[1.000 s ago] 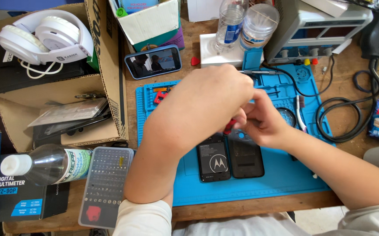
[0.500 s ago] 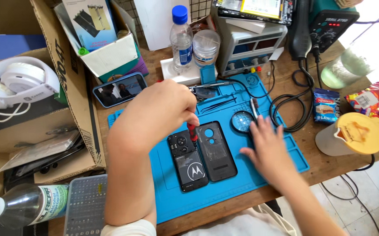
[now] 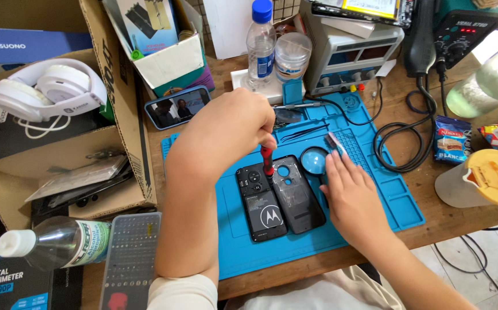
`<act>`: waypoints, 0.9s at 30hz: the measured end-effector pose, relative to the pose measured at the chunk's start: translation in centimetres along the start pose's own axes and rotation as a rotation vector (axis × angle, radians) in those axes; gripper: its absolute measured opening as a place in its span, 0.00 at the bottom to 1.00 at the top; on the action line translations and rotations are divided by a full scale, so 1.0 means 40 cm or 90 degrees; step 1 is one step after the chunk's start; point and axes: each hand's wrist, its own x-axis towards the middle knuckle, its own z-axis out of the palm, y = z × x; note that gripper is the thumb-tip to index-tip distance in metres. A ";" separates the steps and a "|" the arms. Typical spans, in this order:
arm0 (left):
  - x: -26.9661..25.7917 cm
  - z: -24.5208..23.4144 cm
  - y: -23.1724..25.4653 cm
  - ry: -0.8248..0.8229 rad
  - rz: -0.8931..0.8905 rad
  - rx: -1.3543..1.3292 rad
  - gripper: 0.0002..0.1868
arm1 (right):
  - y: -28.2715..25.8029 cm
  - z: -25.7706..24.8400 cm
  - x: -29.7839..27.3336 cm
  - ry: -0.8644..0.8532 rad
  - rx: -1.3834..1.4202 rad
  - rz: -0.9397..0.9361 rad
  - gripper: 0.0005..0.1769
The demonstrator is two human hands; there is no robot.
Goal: The person uses a screwdriver to remove screws from a disassembled Motorola smartphone on a blue work mat. They handle small components, including a screw and a tiny white piece, and use a magnifying glass to view the phone's internal parts.
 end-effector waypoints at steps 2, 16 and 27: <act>-0.003 0.001 0.004 0.001 0.001 -0.013 0.15 | -0.018 -0.093 0.065 -0.015 0.214 -0.052 0.31; -0.009 0.035 0.007 0.048 0.067 0.043 0.14 | -0.071 -0.059 0.272 -0.437 0.526 -0.164 0.67; -0.003 0.044 -0.005 0.096 0.103 0.068 0.10 | -0.049 -0.006 0.252 -0.334 0.433 -0.253 0.69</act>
